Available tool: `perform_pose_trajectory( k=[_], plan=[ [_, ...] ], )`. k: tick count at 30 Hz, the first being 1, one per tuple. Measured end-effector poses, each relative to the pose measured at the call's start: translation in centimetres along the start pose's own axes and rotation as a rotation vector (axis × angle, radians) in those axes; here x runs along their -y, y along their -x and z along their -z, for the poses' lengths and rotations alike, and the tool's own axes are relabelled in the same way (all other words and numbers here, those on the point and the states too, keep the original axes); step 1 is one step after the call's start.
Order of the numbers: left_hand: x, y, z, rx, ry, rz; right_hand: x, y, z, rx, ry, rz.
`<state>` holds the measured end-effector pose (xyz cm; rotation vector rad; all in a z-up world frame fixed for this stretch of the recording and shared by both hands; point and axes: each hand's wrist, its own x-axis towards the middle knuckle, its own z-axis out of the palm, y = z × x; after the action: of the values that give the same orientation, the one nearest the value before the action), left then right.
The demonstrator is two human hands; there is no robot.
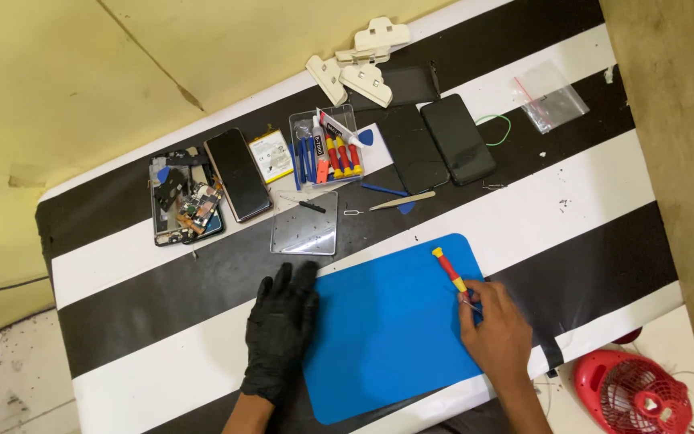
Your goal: Repairing a mobile phone by disassembling and reassembling internal components and the casing
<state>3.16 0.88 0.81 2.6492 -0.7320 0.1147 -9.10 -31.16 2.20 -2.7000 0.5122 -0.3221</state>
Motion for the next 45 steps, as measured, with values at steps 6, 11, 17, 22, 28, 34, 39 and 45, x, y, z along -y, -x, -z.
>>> perform_pose_trajectory(
  k=[6, 11, 17, 22, 28, 34, 39, 45],
  plan=[
    [-5.6, -0.5, -1.9, 0.022, 0.157, -0.311, 0.1, 0.0, -0.1, 0.04, 0.017, -0.071],
    [-5.2, -2.1, -1.7, 0.266, 0.22, -0.201, 0.2, 0.1, 0.1, 0.015, -0.012, -0.011],
    [-3.1, -0.4, 1.2, 0.421, 0.295, 0.388, 0.0, 0.0, 0.0, -0.002, -0.008, -0.012],
    [-3.0, 1.5, -2.6, 0.045, 0.062, 0.251, 0.3, 0.0, 0.5, -0.025, -0.014, 0.021],
    [-9.8, 1.2, -3.3, 0.107, 0.012, 0.075, -0.5, -0.4, -0.1, 0.015, -0.003, 0.02],
    [-10.1, 1.0, -2.9, 0.051, 0.066, 0.12, -0.8, -1.0, -0.5, 0.047, -0.173, -0.138],
    [-9.8, 1.5, -3.4, 0.011, 0.014, 0.09, 4.4, -1.0, -0.9, 0.255, -0.225, 0.105],
    [-10.1, 1.1, -2.3, 0.055, 0.054, 0.116, 3.1, -4.6, 0.5, 0.341, -0.092, -0.002]
  ],
)
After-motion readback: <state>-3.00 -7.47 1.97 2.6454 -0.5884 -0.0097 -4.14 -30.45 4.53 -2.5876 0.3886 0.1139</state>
